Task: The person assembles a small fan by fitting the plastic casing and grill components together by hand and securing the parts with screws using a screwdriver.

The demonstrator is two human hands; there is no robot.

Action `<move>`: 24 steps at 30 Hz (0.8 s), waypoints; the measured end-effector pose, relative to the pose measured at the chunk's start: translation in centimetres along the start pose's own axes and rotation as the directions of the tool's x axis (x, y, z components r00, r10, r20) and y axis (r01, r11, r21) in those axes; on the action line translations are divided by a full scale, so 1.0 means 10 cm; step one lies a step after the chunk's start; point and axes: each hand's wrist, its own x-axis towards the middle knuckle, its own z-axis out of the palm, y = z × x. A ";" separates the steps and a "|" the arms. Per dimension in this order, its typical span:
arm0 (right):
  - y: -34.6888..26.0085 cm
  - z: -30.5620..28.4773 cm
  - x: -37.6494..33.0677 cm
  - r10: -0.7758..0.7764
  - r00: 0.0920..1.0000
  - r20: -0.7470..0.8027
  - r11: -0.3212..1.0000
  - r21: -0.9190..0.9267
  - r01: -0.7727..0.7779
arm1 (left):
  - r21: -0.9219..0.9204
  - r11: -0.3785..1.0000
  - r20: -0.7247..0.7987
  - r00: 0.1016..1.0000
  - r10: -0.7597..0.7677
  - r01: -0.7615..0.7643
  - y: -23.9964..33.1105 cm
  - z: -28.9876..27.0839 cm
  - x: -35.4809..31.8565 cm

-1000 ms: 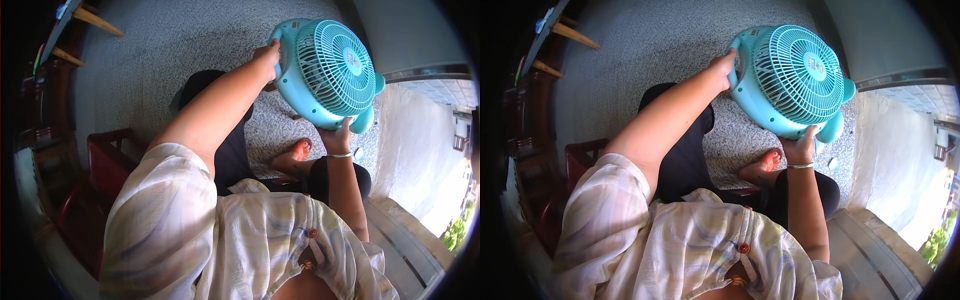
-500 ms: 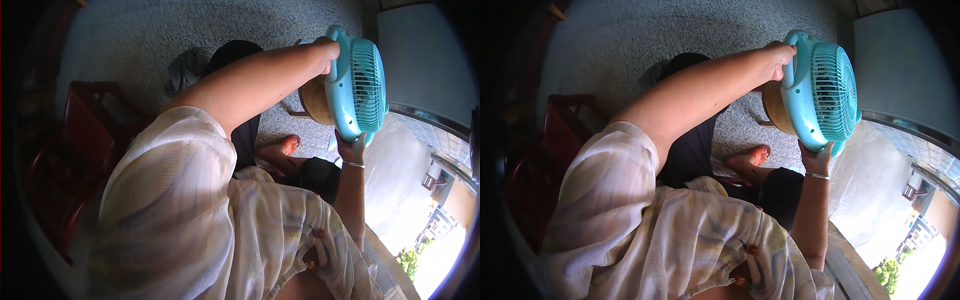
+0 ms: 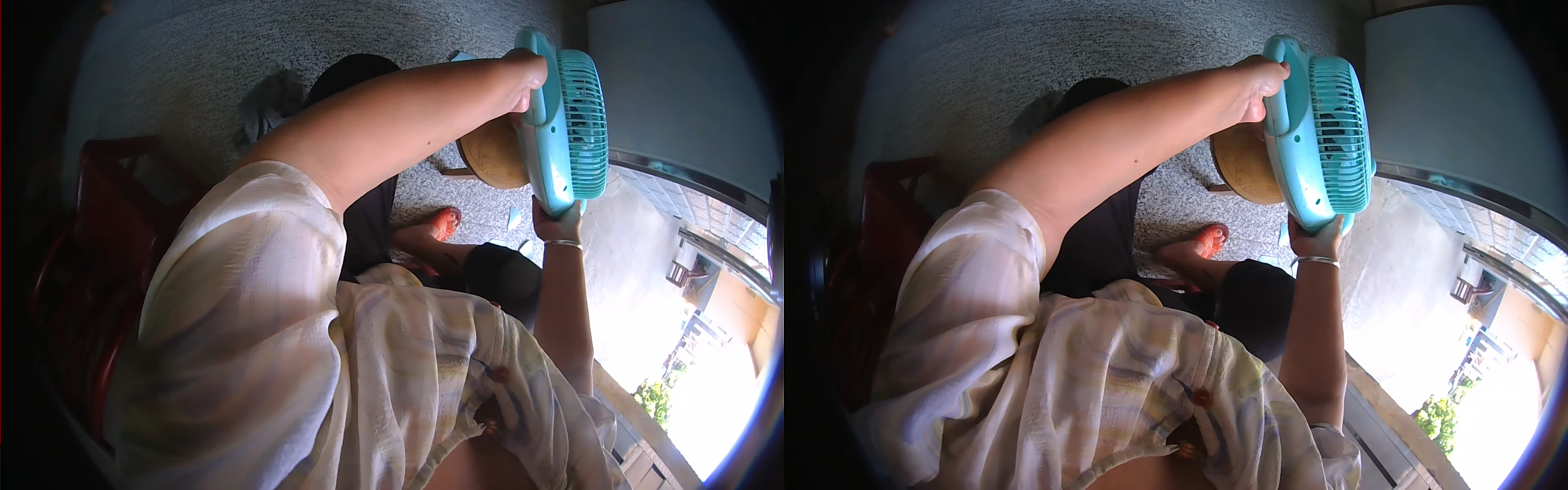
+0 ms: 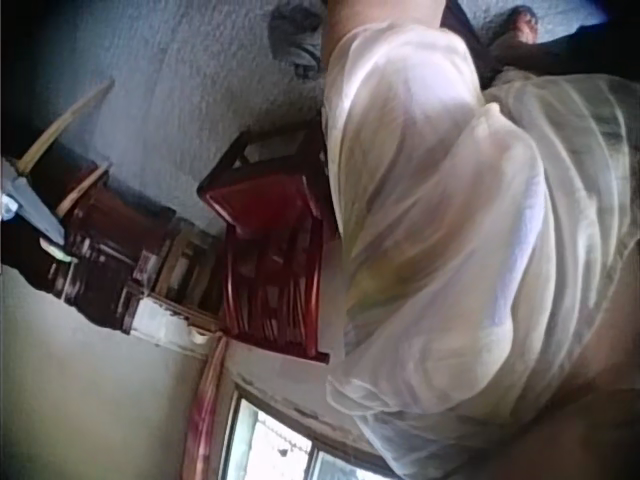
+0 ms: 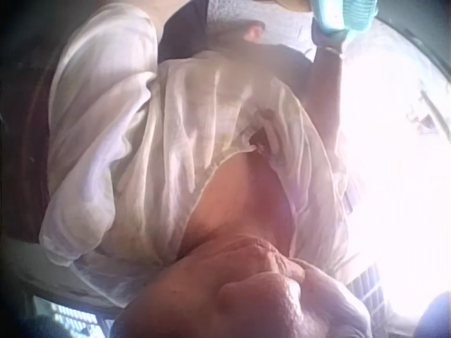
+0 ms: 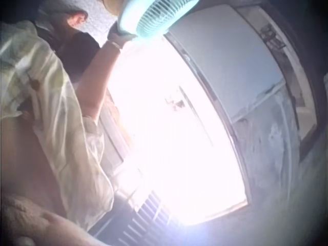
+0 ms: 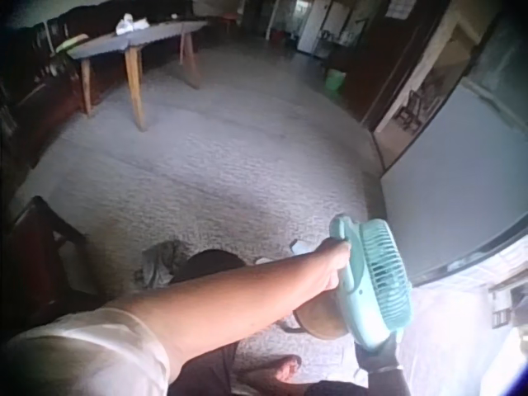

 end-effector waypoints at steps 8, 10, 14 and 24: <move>0.12 0.22 -0.19 -0.067 0.996 -0.052 0.988 -0.143 0.059 | -0.046 0.998 -0.073 0.997 0.031 -0.035 -0.01 0.03 -0.15; 0.12 0.19 -0.16 -0.052 0.998 -0.020 0.997 -0.065 0.050 | -0.024 0.999 -0.101 0.994 0.028 -0.031 -0.02 0.04 -0.15; 0.13 0.11 -0.06 -0.036 0.998 0.059 0.997 0.063 0.033 | 0.057 0.998 -0.173 0.984 0.028 -0.019 -0.03 0.08 -0.19; 0.18 0.09 -0.01 -0.072 0.983 0.168 0.984 0.171 0.043 | -0.015 1.000 -0.145 0.989 -0.020 0.018 -0.15 0.00 -0.10</move>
